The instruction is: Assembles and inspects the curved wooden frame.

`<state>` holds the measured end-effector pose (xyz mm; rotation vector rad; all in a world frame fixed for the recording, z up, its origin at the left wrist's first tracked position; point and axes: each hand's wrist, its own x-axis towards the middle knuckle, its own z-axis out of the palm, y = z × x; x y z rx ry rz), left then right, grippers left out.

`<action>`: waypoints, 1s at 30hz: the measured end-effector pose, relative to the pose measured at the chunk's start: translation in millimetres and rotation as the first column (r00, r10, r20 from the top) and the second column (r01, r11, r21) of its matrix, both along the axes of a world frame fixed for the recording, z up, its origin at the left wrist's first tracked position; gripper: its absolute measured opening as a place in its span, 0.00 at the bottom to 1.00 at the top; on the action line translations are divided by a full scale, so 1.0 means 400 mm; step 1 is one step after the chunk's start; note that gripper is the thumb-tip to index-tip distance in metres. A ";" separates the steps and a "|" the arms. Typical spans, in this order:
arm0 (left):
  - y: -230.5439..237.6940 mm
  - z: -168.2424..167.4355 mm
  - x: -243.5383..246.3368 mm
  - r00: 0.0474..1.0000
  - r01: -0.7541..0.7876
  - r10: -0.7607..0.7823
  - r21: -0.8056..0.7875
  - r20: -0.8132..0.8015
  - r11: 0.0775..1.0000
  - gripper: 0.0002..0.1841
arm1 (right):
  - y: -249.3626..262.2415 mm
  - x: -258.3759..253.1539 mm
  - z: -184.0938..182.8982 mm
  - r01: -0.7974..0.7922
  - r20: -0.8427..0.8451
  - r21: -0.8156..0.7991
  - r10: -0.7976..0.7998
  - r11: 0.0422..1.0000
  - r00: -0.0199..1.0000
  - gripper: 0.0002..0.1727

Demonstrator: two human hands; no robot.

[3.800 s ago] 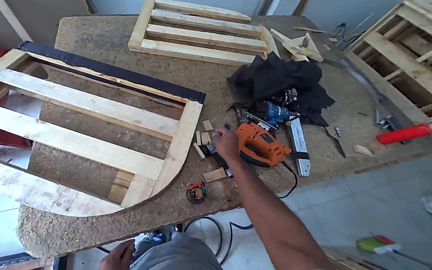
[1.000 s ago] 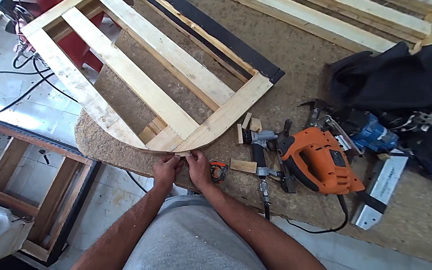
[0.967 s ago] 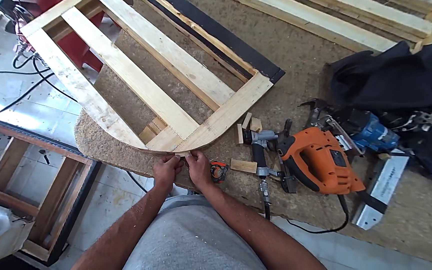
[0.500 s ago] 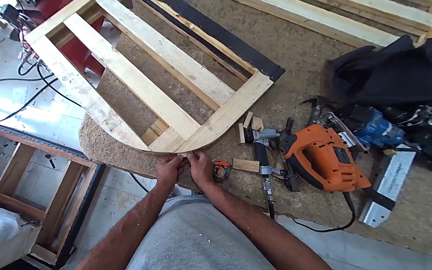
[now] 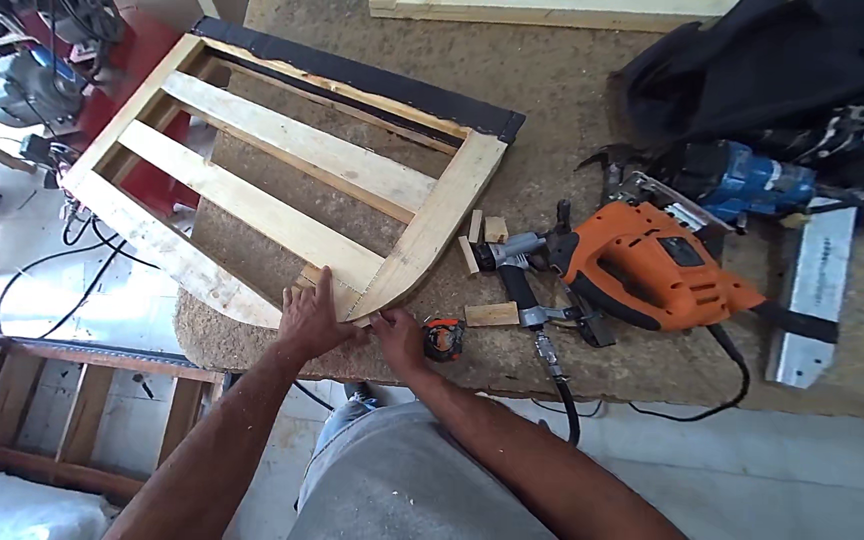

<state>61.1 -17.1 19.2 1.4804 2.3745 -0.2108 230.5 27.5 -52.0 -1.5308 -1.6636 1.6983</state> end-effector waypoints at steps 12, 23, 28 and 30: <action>0.063 0.004 0.014 0.990 -0.113 0.121 -0.107 0.069 0.988 0.80 | -0.019 -0.003 0.006 0.101 -0.034 0.010 -0.100 0.995 0.994 0.16; 0.065 0.000 0.006 0.996 -0.073 0.079 -0.126 0.045 0.989 0.81 | -0.016 -0.005 0.012 0.107 0.027 -0.010 -0.107 0.994 0.994 0.17; 0.067 0.000 0.006 0.995 -0.074 0.081 -0.121 0.050 0.990 0.81 | -0.011 -0.007 0.009 0.121 0.026 -0.027 -0.120 0.992 0.992 0.16; 0.063 -0.004 0.009 0.996 -0.070 0.075 -0.108 0.044 0.992 0.80 | -0.013 -0.004 0.012 0.135 0.023 -0.044 -0.134 0.990 0.991 0.16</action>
